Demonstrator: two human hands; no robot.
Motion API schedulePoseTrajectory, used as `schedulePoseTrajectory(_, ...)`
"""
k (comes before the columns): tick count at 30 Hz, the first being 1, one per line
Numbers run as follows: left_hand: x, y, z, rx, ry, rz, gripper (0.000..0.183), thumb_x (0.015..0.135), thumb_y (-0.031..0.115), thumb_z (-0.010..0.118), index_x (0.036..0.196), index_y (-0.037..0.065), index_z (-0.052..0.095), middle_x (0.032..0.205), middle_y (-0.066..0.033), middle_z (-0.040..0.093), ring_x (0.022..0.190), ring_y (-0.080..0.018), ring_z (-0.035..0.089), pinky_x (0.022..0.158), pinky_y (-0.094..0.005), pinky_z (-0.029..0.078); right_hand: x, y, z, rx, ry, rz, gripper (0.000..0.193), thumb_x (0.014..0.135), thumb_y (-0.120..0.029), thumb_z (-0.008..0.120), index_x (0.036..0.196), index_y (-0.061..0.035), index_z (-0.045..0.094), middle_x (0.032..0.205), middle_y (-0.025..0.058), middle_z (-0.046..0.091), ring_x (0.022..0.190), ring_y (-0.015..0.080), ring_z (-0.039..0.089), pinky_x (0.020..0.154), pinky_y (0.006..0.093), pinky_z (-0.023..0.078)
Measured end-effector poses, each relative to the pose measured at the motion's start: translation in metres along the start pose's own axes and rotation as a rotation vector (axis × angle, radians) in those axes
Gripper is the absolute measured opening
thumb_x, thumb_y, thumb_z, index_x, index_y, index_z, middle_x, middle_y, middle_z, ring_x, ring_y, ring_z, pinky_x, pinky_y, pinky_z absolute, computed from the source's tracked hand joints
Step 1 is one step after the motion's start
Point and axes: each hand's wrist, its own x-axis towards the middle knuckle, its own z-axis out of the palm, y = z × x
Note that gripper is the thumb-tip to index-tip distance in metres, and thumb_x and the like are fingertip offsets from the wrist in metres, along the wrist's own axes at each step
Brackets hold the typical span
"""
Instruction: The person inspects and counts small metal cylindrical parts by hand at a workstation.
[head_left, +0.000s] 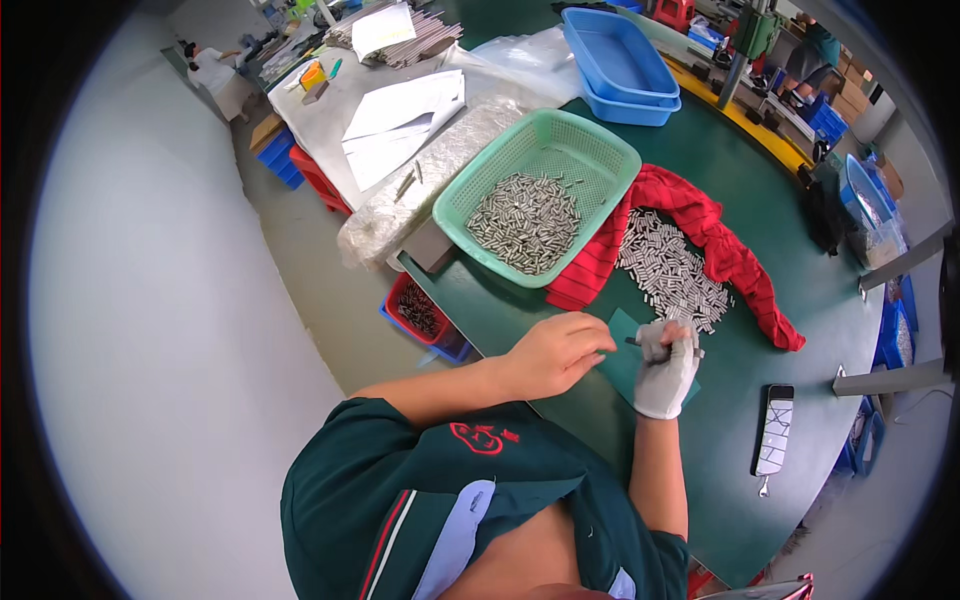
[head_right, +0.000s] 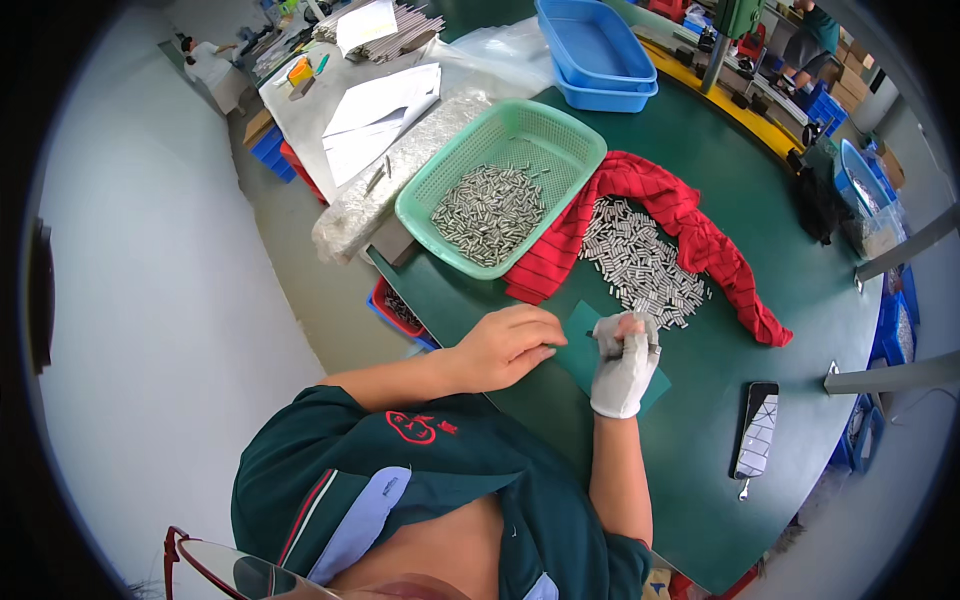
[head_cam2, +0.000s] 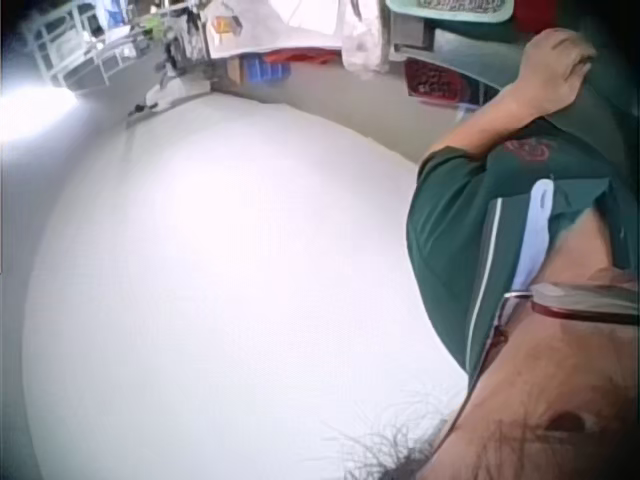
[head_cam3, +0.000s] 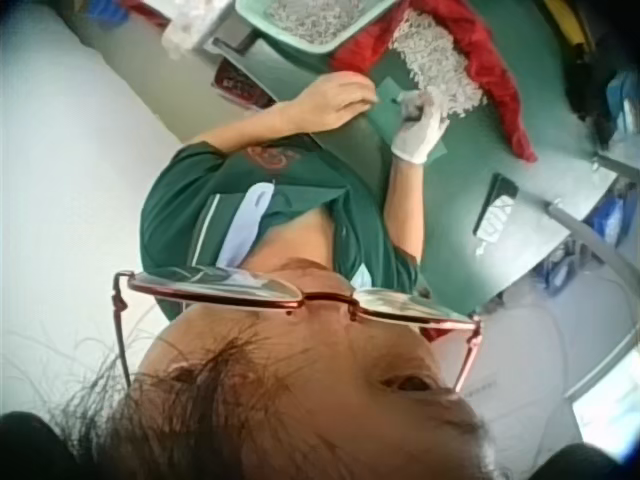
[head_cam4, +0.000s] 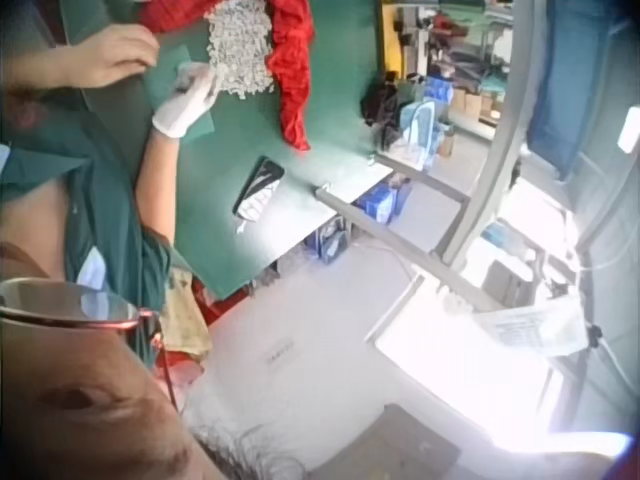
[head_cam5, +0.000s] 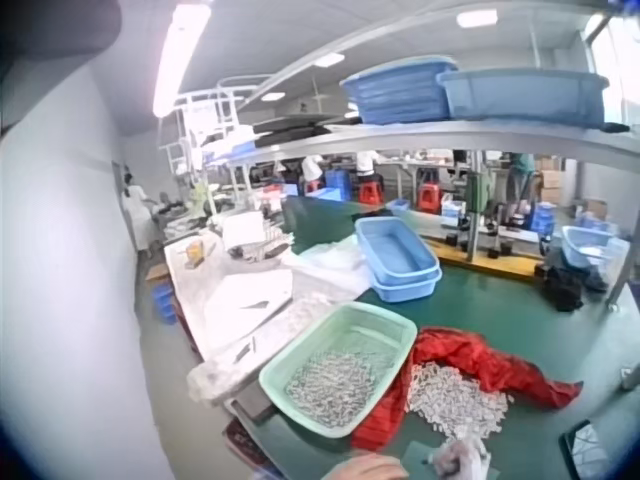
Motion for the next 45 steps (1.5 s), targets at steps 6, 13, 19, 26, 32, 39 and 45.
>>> schedulePoseTrajectory(6, 0.009, -0.007, 0.021, -0.021, -0.143, -0.059, 0.021, 0.075, 0.002, 0.066, 0.095, 0.003, 0.06, 0.094, -0.0125, 0.061, 0.088, -0.0328, 0.06, 0.076, -0.0416, 0.049, -0.002, -0.038, 0.001, -0.008, 0.021, -0.065, 0.043, 0.095, -0.049, 0.049, 0.083, -0.0083, 0.043, 0.066, -0.0015, 0.034, 0.061, 0.0112, 0.031, 0.065, 0.028, 0.033)
schedulePoseTrajectory(13, 0.021, -0.022, 0.036, 0.089, -0.172, -0.166, 0.021, 0.078, 0.001, 0.064, 0.098, 0.002, 0.059, 0.091, -0.0135, 0.059, 0.084, -0.0327, 0.06, 0.072, -0.0398, 0.05, 0.006, -0.035, -0.018, 0.075, -0.018, -0.016, 0.063, 0.086, -0.071, 0.042, 0.081, -0.0088, 0.046, 0.064, -0.0022, 0.031, 0.06, 0.012, 0.029, 0.062, 0.0281, 0.027)
schedulePoseTrajectory(19, 0.044, -0.046, 0.048, 0.248, -0.135, -0.17, 0.019, 0.08, 0.0, 0.063, 0.097, 0.002, 0.058, 0.091, -0.0135, 0.057, 0.084, -0.0328, 0.06, 0.071, -0.0412, 0.05, -0.002, -0.016, -0.029, -0.035, -0.012, -0.013, 0.059, 0.09, -0.067, 0.044, 0.076, -0.0086, 0.045, 0.064, -0.0025, 0.033, 0.06, 0.0104, 0.028, 0.059, 0.0267, 0.024)
schedulePoseTrajectory(26, 0.061, -0.082, 0.056, 0.43, -0.105, -0.114, 0.017, 0.079, 0.001, 0.06, 0.096, 0.004, 0.059, 0.092, -0.0138, 0.054, 0.084, -0.0346, 0.059, 0.072, -0.0421, 0.05, -0.013, -0.012, -0.028, -0.198, -0.047, -0.018, 0.057, 0.09, -0.062, 0.049, 0.075, -0.0074, 0.043, 0.068, -0.0021, 0.035, 0.06, 0.0086, 0.028, 0.055, 0.0252, 0.02)
schedulePoseTrajectory(32, 0.066, -0.096, 0.064, 0.442, -0.136, -0.087, 0.012, 0.078, 0.003, 0.051, 0.089, 0.004, 0.057, 0.09, -0.0145, 0.053, 0.083, -0.0343, 0.058, 0.068, -0.0451, 0.049, -0.01, -0.014, -0.027, -0.137, 0.006, -0.017, 0.052, 0.092, -0.057, 0.047, 0.073, -0.0088, 0.04, 0.062, -0.0011, 0.031, 0.059, 0.0116, 0.027, 0.057, 0.0282, 0.021)
schedulePoseTrajectory(39, 0.067, -0.097, 0.061, 0.575, -0.124, 0.04, 0.009, 0.077, 0.008, 0.053, 0.084, 0.004, 0.056, 0.088, -0.0118, 0.053, 0.082, -0.029, 0.058, 0.067, -0.0427, 0.049, -0.006, -0.013, -0.025, -0.154, 0.018, -0.011, 0.057, 0.089, -0.062, 0.048, 0.076, -0.0067, 0.042, 0.066, -0.0008, 0.035, 0.059, 0.0095, 0.028, 0.056, 0.026, 0.021)
schedulePoseTrajectory(45, 0.062, -0.096, 0.063, 0.597, -0.156, 0.032, 0.009, 0.076, 0.009, 0.053, 0.083, 0.004, 0.055, 0.088, -0.0118, 0.053, 0.082, -0.0282, 0.057, 0.067, -0.0403, 0.049, -0.009, -0.014, -0.026, -0.169, 0.023, -0.01, 0.06, 0.089, -0.065, 0.048, 0.075, -0.0065, 0.042, 0.065, -0.0004, 0.036, 0.058, 0.0096, 0.028, 0.056, 0.0262, 0.021)
